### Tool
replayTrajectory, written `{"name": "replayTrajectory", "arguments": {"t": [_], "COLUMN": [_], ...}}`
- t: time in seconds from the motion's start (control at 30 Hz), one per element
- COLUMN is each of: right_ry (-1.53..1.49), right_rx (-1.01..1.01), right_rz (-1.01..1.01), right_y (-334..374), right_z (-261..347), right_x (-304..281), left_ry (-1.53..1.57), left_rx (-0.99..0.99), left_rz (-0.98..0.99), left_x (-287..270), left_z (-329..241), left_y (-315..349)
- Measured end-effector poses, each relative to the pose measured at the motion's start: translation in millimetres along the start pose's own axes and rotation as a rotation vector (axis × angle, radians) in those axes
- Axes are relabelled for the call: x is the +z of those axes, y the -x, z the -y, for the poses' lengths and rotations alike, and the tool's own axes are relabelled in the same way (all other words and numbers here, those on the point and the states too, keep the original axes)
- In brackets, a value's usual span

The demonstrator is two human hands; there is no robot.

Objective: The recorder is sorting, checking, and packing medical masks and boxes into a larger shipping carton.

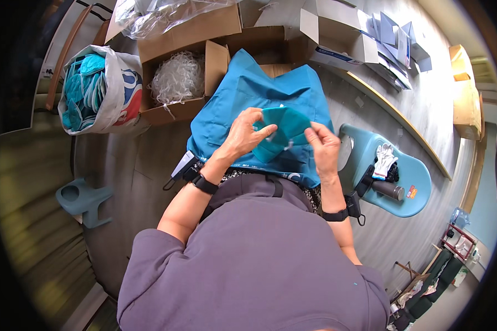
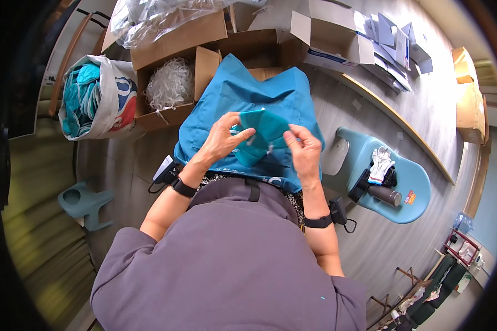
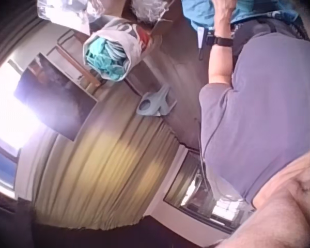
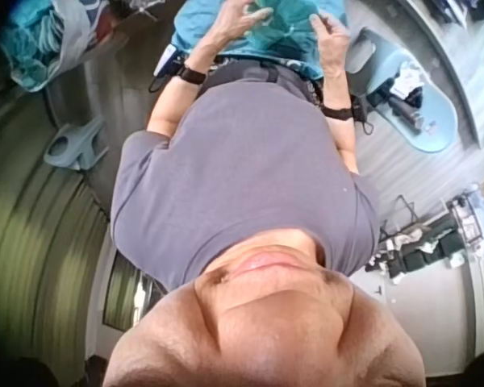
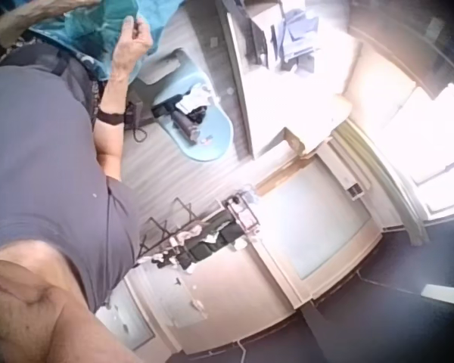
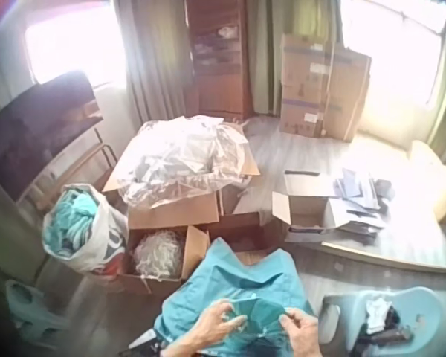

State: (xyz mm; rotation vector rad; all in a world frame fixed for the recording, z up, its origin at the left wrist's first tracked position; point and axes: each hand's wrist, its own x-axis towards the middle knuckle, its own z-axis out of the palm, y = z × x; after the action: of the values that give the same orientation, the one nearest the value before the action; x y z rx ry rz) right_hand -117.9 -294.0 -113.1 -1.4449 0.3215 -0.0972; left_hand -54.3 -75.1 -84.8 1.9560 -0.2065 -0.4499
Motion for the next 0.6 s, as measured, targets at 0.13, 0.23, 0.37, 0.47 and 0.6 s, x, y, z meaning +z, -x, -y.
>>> {"name": "replayTrajectory", "arguments": {"t": [0.13,0.23,0.37,0.47,0.6], "right_ry": [-0.043,-0.010,0.011,0.015,-0.014], "right_rx": [0.046,0.048,0.059,0.065,0.045], "right_rz": [-0.133,-0.176,-0.206,-0.248,-0.263], "right_y": [-8.0,-7.8,-6.0,-1.7,-0.7], "right_z": [9.1,9.2,2.4,1.7,-0.5], "right_x": [-24.2,-32.6,-39.4,-35.4,-34.6], "left_ry": [-0.252,-0.272,-0.237,-0.302,-0.232], "left_rx": [0.164,0.104,0.001,-0.079,-0.261], "left_rz": [-0.102,-0.167,-0.179,-0.150,-0.074], "left_x": [-0.3,2.7,4.4,3.1,2.7], "left_z": [29.0,34.7,32.7,39.3,39.6], "left_y": [7.7,9.8,11.5,13.0,16.7]}}
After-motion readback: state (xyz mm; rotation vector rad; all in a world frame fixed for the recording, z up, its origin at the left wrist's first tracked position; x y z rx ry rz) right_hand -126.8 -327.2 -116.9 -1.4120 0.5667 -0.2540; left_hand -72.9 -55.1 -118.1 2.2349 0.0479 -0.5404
